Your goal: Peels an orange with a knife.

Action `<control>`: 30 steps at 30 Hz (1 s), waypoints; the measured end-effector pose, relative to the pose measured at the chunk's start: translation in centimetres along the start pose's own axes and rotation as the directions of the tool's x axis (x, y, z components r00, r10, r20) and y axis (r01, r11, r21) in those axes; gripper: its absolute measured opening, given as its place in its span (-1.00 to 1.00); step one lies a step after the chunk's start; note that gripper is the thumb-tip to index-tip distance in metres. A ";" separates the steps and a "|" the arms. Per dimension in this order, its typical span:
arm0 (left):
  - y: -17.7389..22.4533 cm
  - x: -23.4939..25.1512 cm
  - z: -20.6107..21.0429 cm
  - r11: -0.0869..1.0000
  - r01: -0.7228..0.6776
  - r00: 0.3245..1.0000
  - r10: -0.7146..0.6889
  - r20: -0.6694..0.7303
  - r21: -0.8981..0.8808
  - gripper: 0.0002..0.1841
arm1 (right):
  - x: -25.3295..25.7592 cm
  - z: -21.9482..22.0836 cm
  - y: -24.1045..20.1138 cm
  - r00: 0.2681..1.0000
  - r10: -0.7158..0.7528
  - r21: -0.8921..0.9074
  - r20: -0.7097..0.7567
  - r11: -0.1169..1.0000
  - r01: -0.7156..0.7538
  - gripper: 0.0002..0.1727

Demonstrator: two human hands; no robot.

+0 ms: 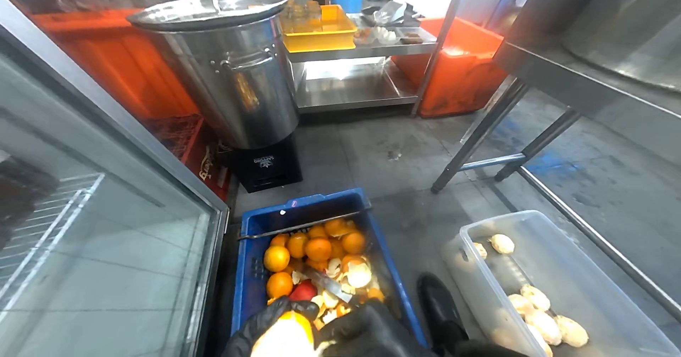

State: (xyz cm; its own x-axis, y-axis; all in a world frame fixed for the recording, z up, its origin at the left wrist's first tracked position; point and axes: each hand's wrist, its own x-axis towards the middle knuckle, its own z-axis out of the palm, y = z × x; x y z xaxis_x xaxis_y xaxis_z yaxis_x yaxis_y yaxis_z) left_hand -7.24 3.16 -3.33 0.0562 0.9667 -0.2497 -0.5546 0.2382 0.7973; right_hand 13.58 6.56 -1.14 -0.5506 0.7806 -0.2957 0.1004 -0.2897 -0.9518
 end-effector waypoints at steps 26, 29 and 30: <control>-1.0 0.7 3.3 0.637 -0.255 0.951 0.303 0.068 0.727 -0.33 | 1.7 0.6 1.4 0.998 0.065 0.101 0.018 0.993 -0.067 -0.27; -1.4 0.5 3.8 0.550 -0.237 0.920 0.392 0.003 0.801 -0.60 | 1.4 1.3 1.5 0.997 0.058 0.229 0.052 0.971 -0.069 -0.31; -1.5 0.5 3.8 0.545 -0.242 0.908 0.420 -0.011 0.803 -0.66 | 1.4 1.5 1.6 0.997 0.050 0.266 0.057 0.962 -0.063 -0.33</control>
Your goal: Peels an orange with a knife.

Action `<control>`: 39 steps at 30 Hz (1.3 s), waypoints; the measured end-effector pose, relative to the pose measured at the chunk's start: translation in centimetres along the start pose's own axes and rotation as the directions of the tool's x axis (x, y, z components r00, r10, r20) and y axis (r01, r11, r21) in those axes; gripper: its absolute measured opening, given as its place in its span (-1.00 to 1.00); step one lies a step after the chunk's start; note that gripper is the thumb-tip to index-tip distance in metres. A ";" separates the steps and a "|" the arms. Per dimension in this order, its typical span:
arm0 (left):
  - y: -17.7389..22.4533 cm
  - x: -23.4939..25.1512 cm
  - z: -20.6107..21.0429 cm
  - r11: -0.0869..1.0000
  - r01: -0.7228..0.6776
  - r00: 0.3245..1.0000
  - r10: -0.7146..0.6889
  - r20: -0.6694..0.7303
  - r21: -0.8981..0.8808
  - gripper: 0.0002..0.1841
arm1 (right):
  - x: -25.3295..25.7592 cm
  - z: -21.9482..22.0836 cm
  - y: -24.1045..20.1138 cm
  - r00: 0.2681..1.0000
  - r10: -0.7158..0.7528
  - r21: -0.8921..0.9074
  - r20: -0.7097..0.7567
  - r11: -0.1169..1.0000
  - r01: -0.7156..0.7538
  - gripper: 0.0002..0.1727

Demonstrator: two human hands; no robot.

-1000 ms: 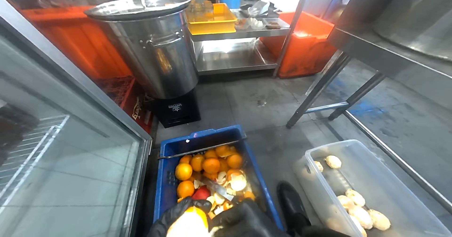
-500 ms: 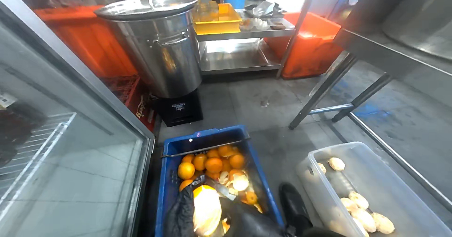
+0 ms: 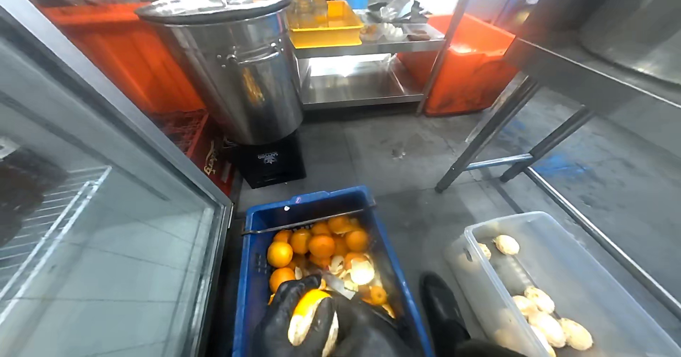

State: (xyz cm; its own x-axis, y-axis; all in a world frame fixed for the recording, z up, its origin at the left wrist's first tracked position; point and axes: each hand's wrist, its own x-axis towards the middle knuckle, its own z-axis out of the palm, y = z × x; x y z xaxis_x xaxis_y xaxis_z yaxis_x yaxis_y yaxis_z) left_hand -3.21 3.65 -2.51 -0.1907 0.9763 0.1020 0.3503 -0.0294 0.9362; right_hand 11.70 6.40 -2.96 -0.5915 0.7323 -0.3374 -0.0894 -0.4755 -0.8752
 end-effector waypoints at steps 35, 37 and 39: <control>-1.9 -0.2 -1.0 0.551 0.232 0.942 -0.334 0.043 -0.801 -0.61 | -0.6 0.4 0.0 0.990 -0.021 -0.111 -0.139 0.994 0.006 -0.74; -1.2 -0.3 -1.3 0.399 0.266 0.895 -0.441 0.070 -0.877 -0.60 | -0.6 0.4 -0.8 0.993 -0.017 -0.027 -0.114 1.000 0.014 -0.77; 0.1 -0.4 -1.5 0.381 0.309 0.860 -0.502 0.085 -0.871 -0.63 | -0.6 -0.1 -1.8 0.998 0.013 0.042 -0.064 0.999 -0.010 -0.82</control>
State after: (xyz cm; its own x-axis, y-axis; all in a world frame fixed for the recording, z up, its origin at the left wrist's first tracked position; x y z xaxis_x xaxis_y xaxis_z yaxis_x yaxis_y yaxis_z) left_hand -4.53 2.91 -1.96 -0.2620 0.8730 -0.4113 -0.7245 0.1035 0.6814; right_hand 12.32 6.90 -1.20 -0.5404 0.7557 -0.3700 -0.1174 -0.5031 -0.8562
